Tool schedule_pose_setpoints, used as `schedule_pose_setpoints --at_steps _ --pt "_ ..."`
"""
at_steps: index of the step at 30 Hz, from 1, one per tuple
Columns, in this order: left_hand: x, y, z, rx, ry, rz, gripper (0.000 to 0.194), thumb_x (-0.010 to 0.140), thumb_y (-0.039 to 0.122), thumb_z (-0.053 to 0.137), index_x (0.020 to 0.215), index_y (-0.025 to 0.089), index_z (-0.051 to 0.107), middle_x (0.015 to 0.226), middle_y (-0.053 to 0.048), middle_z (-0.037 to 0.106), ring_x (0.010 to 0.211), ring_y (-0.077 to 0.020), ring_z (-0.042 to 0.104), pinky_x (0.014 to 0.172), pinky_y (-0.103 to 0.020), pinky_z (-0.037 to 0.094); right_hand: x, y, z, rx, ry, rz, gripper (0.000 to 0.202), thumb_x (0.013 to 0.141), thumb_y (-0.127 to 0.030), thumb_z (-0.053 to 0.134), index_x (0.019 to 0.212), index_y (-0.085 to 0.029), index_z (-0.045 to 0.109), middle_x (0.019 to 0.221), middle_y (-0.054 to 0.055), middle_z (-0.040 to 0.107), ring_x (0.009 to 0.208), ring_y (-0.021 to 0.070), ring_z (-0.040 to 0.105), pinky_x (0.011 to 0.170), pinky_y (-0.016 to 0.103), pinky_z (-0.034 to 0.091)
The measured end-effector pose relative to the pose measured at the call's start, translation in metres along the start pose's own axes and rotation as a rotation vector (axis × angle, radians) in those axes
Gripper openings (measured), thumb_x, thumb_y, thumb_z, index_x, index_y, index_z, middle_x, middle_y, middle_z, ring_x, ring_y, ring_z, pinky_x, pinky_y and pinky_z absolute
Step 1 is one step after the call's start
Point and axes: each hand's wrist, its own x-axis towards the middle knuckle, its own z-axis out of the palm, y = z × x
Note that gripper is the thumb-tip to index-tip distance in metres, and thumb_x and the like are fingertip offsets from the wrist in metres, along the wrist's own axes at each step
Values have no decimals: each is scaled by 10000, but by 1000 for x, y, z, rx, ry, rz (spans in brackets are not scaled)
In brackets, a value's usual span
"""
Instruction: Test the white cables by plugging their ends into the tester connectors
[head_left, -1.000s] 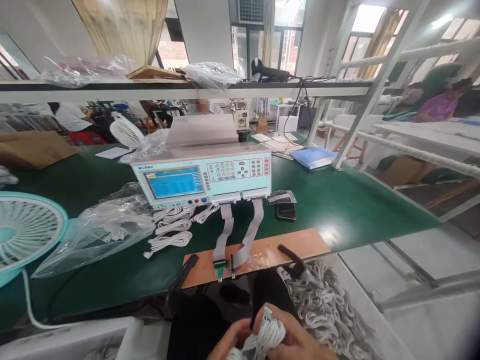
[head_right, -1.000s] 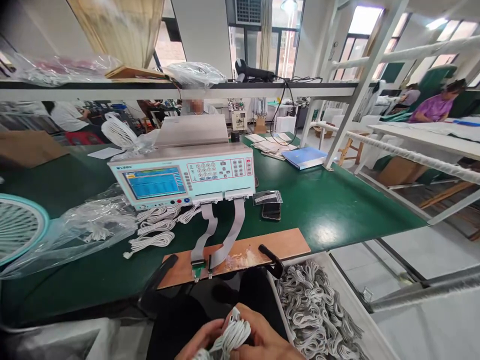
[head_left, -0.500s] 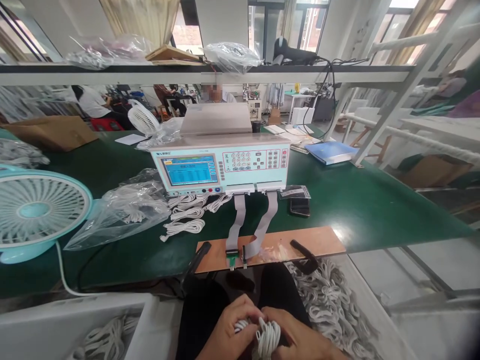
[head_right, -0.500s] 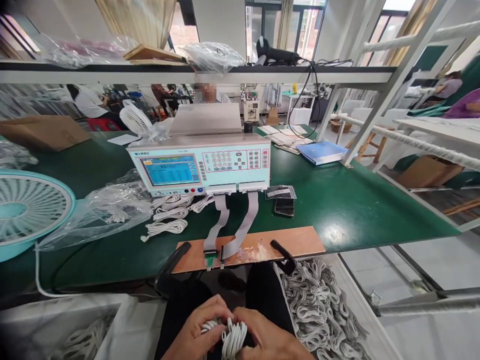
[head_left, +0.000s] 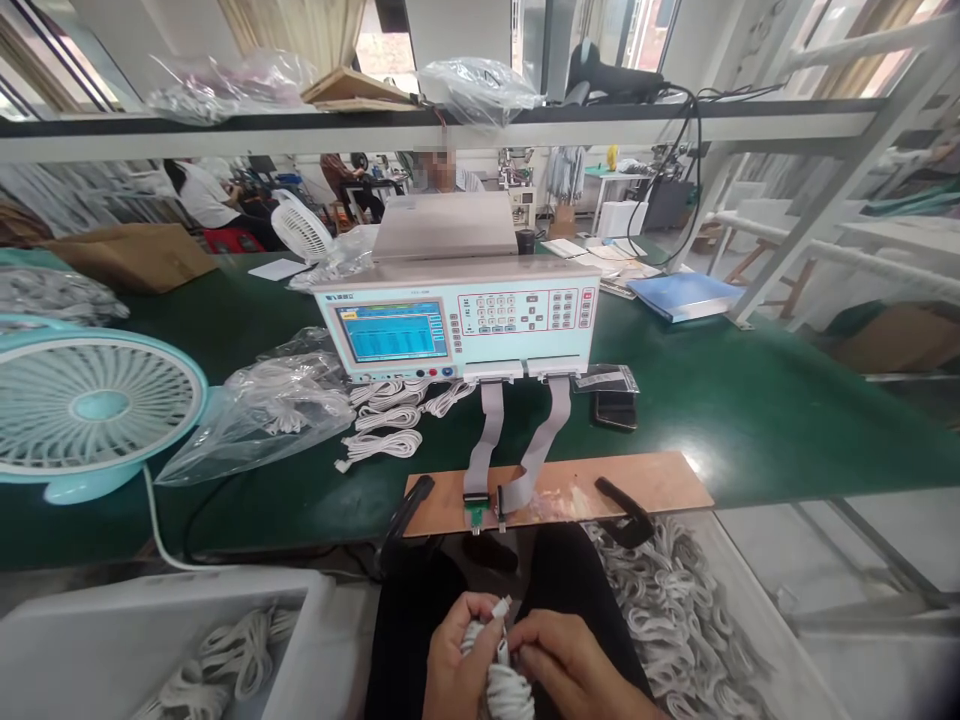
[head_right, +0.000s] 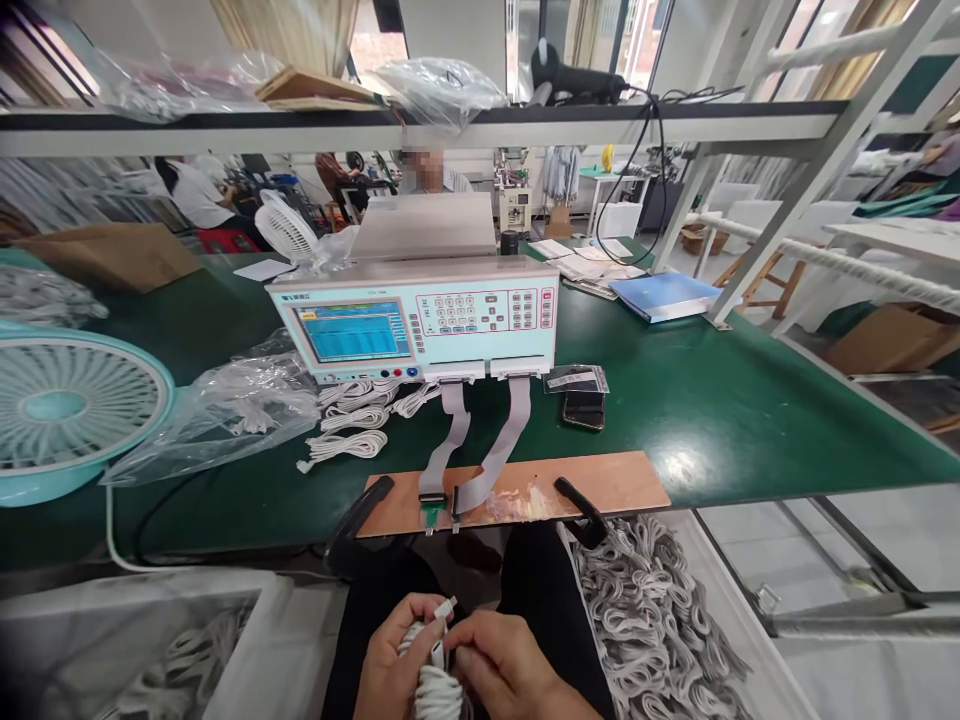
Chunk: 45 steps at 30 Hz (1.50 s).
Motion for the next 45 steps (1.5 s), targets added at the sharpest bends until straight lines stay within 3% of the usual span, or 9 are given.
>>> schedule_pose_setpoints --at_steps 6,8,13,18,23,29,32,35,45 --pt "3 -9 5 -68 70 10 255 605 376 673 588 174 517 640 -8 607 531 -112 479 502 -188 396 18 5 5 32 -70 -13 100 690 -96 540 692 -152 623 665 -3 558 613 136 507 573 204 361" --pt "9 -8 8 -103 136 12 254 580 372 694 624 183 529 624 1 612 521 -116 499 496 -191 416 24 12 7 91 10 -18 47 707 -143 546 670 -153 574 662 -8 520 616 137 474 571 210 355" --pt "27 3 10 -10 261 57 335 526 419 716 732 157 674 615 -20 644 553 -156 572 484 -204 443 48 33 9 387 322 63 193 785 -294 516 645 -169 472 594 -36 421 552 117 380 512 205 329" --pt "42 3 6 -105 202 -79 411 484 463 733 734 137 702 492 0 603 391 -121 504 357 -198 376 69 44 9 388 401 106 234 732 -338 604 621 -141 542 567 -24 463 545 120 399 521 213 331" --pt "50 -3 -4 -173 90 -153 423 547 438 715 809 108 676 489 6 579 356 -93 445 322 -191 360 75 46 14 436 433 128 267 707 -380 651 635 -129 592 575 -7 520 543 127 436 524 220 354" --pt "56 5 -19 51 -169 -28 336 734 439 570 624 124 608 461 38 471 373 -61 392 351 -157 310 75 35 16 547 446 162 288 673 -387 695 609 -126 590 548 -19 509 518 111 430 508 207 356" --pt "59 9 -23 51 -247 3 338 776 424 526 601 139 574 484 41 462 394 -57 386 370 -149 297 77 27 17 634 446 220 306 649 -401 712 607 -120 598 536 -9 529 495 112 436 494 211 363" --pt "60 13 -22 -3 -243 -1 308 775 411 534 622 146 574 519 43 465 397 -54 383 378 -151 303 79 26 19 712 462 273 315 630 -408 730 616 -119 604 538 0 550 482 113 441 480 213 363" --pt "60 15 -14 -71 -81 32 327 726 387 593 521 138 543 496 48 415 416 -68 383 393 -172 318 77 31 20 714 431 246 323 676 -429 708 639 -129 596 544 -11 550 484 110 450 476 203 357"
